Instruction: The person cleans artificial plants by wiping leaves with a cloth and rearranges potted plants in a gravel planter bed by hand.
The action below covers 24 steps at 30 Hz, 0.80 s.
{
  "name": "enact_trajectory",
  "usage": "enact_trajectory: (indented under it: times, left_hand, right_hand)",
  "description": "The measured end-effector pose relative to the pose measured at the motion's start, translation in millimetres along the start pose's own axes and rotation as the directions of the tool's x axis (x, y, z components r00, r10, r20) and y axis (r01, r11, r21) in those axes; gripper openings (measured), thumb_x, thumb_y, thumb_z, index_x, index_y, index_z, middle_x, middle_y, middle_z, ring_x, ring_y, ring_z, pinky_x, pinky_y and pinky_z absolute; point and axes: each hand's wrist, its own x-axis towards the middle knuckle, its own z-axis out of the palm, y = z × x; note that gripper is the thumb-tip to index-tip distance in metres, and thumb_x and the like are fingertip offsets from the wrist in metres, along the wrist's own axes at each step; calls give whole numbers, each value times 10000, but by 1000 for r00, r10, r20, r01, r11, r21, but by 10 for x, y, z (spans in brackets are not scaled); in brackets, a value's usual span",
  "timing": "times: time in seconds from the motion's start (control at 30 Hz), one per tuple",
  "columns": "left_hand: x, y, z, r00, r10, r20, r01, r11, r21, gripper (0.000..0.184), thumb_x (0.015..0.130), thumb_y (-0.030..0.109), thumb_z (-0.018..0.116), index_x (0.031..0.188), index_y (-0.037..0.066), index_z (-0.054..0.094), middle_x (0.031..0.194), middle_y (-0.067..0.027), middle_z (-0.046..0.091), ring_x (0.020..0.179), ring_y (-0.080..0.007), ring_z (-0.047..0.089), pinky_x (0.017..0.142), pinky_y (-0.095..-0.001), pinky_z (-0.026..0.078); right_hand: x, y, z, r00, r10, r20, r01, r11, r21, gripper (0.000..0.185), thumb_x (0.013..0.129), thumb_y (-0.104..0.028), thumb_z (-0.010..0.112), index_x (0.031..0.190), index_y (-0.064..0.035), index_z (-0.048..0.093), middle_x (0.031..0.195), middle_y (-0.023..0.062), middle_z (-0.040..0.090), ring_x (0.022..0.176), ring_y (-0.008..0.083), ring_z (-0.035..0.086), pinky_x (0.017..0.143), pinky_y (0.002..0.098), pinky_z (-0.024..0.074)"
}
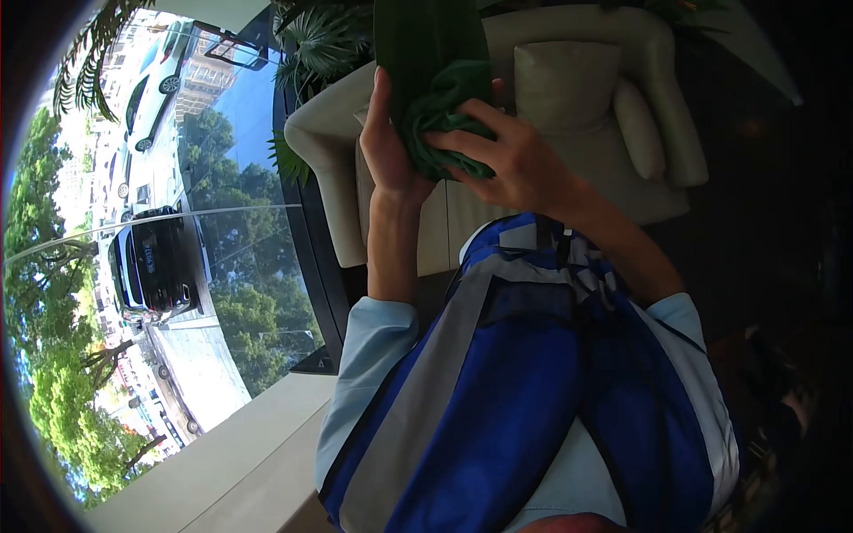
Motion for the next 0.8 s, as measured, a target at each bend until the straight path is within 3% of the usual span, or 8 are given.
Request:
enact_trajectory:
  times: [0.13,0.2,0.37,0.43,0.57,0.63,0.7,0.8]
  left_hand:
    - [17,-55,-37,993,4,-120,-5,1000,-12,636,1074,493,297,1419,-10,476,1331,-224,592,1206,-357,609,1036,-472,501]
    - [56,-65,-152,988,29,151,21,947,-320,672,1066,526,284,1399,-16,498,1313,-219,607,1180,-357,626,1021,-461,515]
    - [48,63,-45,1000,-13,-9,11,983,-184,714,1055,558,269,1411,-20,490,1322,-235,600,1177,-377,628,1010,-481,525]
    - [62,110,2,987,-106,124,105,994,17,751,1048,577,249,1449,-28,442,1373,-272,555,1216,-409,602,1035,-502,508]
    - [87,33,-87,994,-89,66,104,957,-270,767,1042,598,279,1431,-43,443,1311,-284,593,1134,-399,646,975,-488,550]
    - [51,3,-214,993,-100,59,109,979,-171,761,1045,592,258,1456,-28,423,1367,-273,554,1203,-397,606,1022,-486,517]
    - [87,-4,-222,991,-109,72,114,991,-65,757,1049,585,238,1481,-13,404,1424,-262,516,1272,-395,565,1070,-484,485]
    - [-14,-124,-38,995,-66,76,85,955,-285,655,1064,559,294,1434,56,491,1344,-138,608,1213,-266,618,1040,-425,503]
  right_hand:
    - [203,54,-84,995,-93,-19,89,983,-159,456,727,-43,797,1167,-142,725,1097,105,622,917,258,693,775,384,596]
    - [334,18,-112,997,-60,-47,53,988,-146,460,728,-50,797,1171,-148,726,1098,99,620,908,256,693,775,380,596]
    - [118,-17,-53,992,-120,46,126,979,-159,458,712,-61,792,1158,-150,739,1107,79,613,915,236,686,772,355,595]
    - [8,-25,-57,970,-214,111,231,959,-167,423,716,-82,765,1126,-182,731,1098,34,588,923,172,646,649,320,584]
    - [-10,-36,-153,950,-211,231,259,944,-203,382,737,-89,733,1108,-176,744,1098,36,587,904,170,645,612,296,577]
    - [59,-7,-209,915,-272,299,357,890,-284,350,759,-108,718,1100,-174,751,1095,32,590,901,164,651,606,288,576]
    - [153,99,-213,940,-262,220,324,889,-324,371,747,-107,734,1112,-171,747,1100,31,594,904,166,658,614,297,579]
    - [404,243,-286,984,-175,36,177,920,-351,422,718,-101,762,1134,-169,739,1114,26,602,909,175,671,635,315,585]
